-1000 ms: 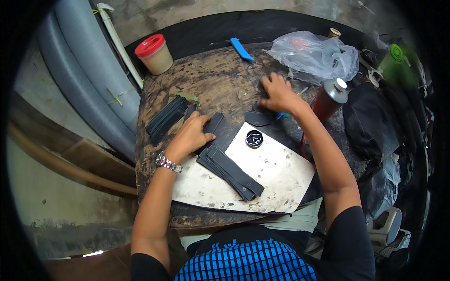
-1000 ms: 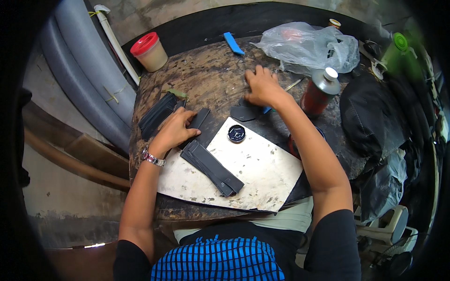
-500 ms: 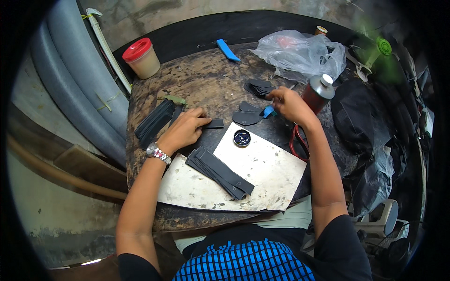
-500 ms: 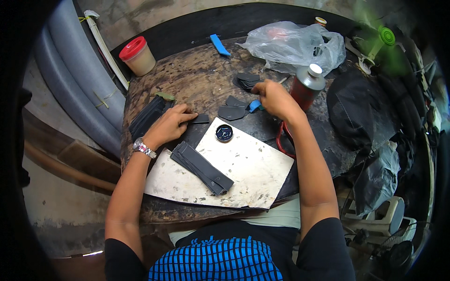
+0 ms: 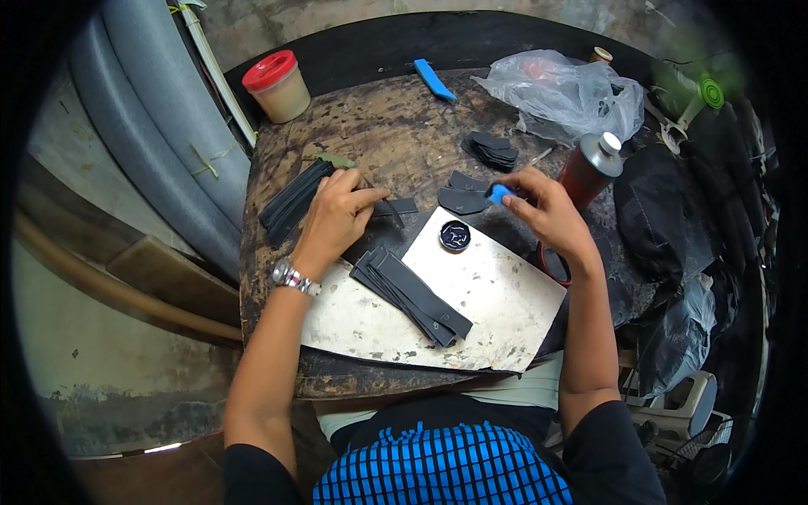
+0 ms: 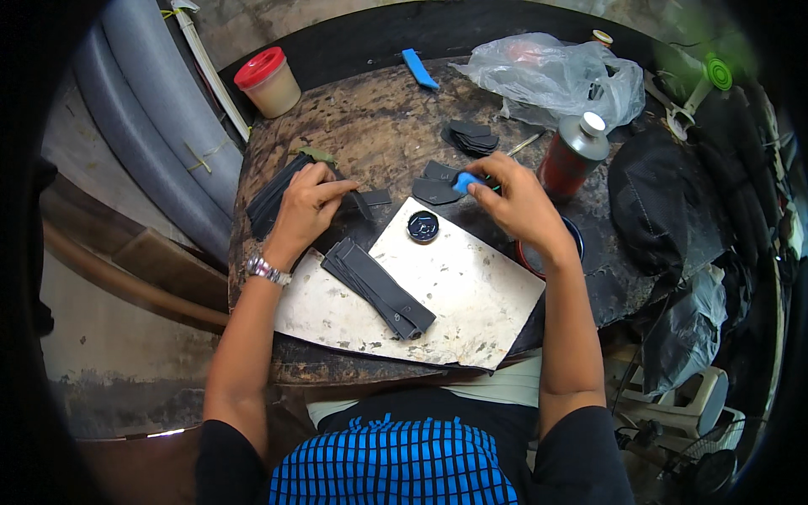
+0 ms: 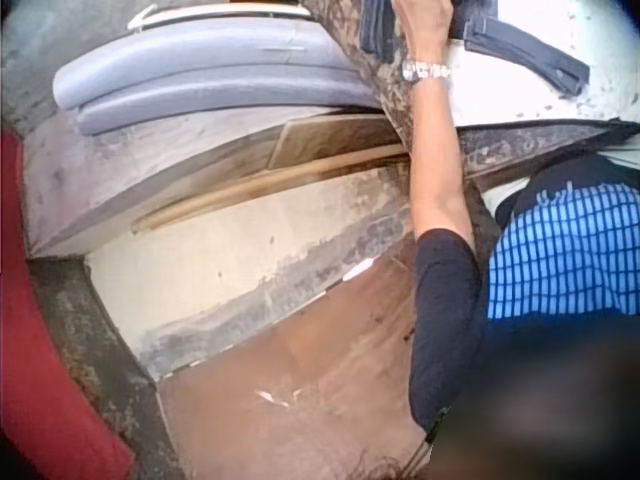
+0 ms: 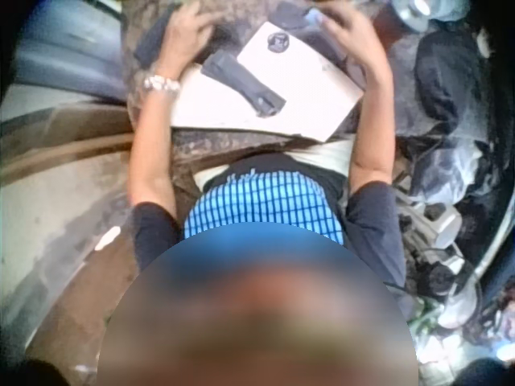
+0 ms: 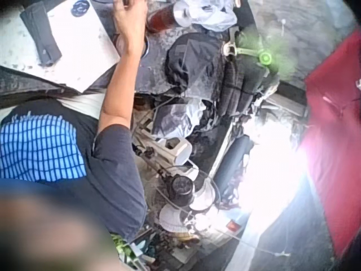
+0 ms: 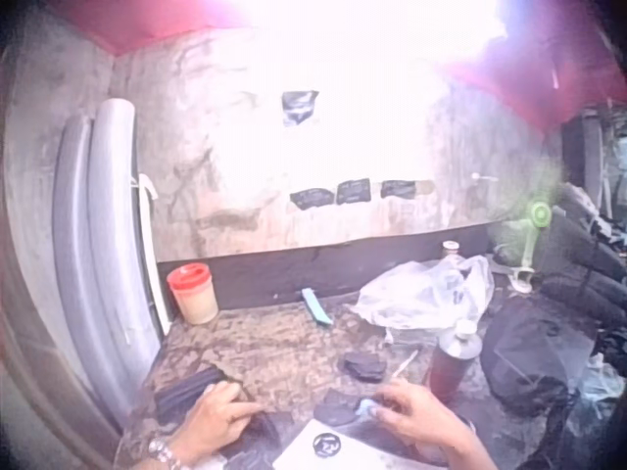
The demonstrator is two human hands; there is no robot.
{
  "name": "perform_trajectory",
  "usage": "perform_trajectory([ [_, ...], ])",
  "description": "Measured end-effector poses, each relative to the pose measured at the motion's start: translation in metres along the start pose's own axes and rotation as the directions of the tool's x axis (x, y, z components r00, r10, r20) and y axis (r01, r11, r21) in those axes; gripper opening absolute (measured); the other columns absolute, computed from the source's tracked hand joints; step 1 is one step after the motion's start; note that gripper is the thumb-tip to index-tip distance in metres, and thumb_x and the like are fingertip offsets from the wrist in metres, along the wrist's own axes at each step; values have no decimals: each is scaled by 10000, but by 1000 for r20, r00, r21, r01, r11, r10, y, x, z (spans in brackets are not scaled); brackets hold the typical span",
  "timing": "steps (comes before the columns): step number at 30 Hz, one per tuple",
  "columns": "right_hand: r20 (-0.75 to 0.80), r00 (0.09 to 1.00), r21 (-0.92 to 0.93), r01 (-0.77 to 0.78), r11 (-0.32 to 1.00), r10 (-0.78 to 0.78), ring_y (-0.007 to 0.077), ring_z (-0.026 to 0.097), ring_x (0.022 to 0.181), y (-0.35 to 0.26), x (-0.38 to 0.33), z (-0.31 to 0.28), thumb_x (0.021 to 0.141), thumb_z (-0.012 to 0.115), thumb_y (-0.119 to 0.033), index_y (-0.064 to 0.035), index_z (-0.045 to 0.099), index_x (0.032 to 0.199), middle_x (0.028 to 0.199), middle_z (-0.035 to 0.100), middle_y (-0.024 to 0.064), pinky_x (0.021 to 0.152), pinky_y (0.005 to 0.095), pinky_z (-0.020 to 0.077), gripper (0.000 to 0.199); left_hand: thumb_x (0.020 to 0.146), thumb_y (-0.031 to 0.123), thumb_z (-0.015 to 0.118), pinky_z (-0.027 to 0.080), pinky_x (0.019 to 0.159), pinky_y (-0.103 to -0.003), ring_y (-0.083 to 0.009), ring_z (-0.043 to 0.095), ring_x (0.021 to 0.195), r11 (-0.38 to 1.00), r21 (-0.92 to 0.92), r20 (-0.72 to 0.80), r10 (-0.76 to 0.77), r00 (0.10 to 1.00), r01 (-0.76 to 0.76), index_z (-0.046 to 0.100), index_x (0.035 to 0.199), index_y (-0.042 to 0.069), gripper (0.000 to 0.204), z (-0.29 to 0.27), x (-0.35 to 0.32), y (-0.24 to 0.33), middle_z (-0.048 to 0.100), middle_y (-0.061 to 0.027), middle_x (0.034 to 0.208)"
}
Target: The person applies glue from a small blue bottle to the edges of small black rubber pieces and then to longer black rubber strips. They handle the pieces one at a time, dip the bottle into a small container, and place the treated items on the table.
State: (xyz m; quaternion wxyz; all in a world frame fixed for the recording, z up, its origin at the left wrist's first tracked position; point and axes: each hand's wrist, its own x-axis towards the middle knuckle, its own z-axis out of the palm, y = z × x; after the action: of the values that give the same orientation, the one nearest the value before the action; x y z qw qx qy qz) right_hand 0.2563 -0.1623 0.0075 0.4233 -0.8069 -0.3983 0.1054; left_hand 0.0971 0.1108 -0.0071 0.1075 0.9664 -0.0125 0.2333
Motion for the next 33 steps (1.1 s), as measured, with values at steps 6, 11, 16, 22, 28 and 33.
perform_trajectory([
  [6,-64,990,156,137,978,-128,139,548,828,-12,-21,35,910,588,-41,9,632,1098,975,589,67,746,277,445,199,830,-83,605,484,798,-224,-111,611,905,553,-796,20,-379,925,244,704,1086,-13,283,-27,-36,41,669,-62,1017],
  [11,-59,997,179,54,982,-44,152,598,864,-11,-24,50,925,558,-10,24,621,1063,984,644,82,782,273,470,157,837,-39,654,477,883,-219,-108,609,975,166,-938,174,-533,828,304,668,1152,-21,316,-26,-57,58,660,-78,1121],
  [16,-112,980,118,176,977,-163,111,581,845,-5,-23,53,945,552,-31,24,612,1082,924,642,64,754,261,469,160,831,-55,654,456,837,-202,-59,555,901,180,-954,119,-500,858,238,668,1199,60,386,-9,-54,62,626,-51,1247],
  [22,-21,991,401,-110,910,129,71,582,862,-5,-26,49,934,596,-43,8,617,1094,931,634,25,740,217,462,170,822,-84,635,454,793,-193,-55,528,868,248,-944,87,-453,887,219,636,1245,50,444,-6,-59,60,598,-67,1286],
  [28,-89,994,363,-20,932,56,140,601,817,-6,-26,50,874,645,-28,11,617,1074,923,636,78,711,270,472,206,818,-47,646,446,877,-197,-82,558,967,244,-932,117,-497,860,268,642,1220,3,405,-8,-64,61,600,-79,1258],
  [33,-125,969,26,220,975,-215,262,617,810,-7,-25,51,817,662,-7,8,633,988,883,606,122,710,331,478,174,853,-40,642,492,869,-221,-107,585,1005,254,-939,82,-484,871,230,645,1207,3,357,-10,-64,61,611,-77,1228],
])
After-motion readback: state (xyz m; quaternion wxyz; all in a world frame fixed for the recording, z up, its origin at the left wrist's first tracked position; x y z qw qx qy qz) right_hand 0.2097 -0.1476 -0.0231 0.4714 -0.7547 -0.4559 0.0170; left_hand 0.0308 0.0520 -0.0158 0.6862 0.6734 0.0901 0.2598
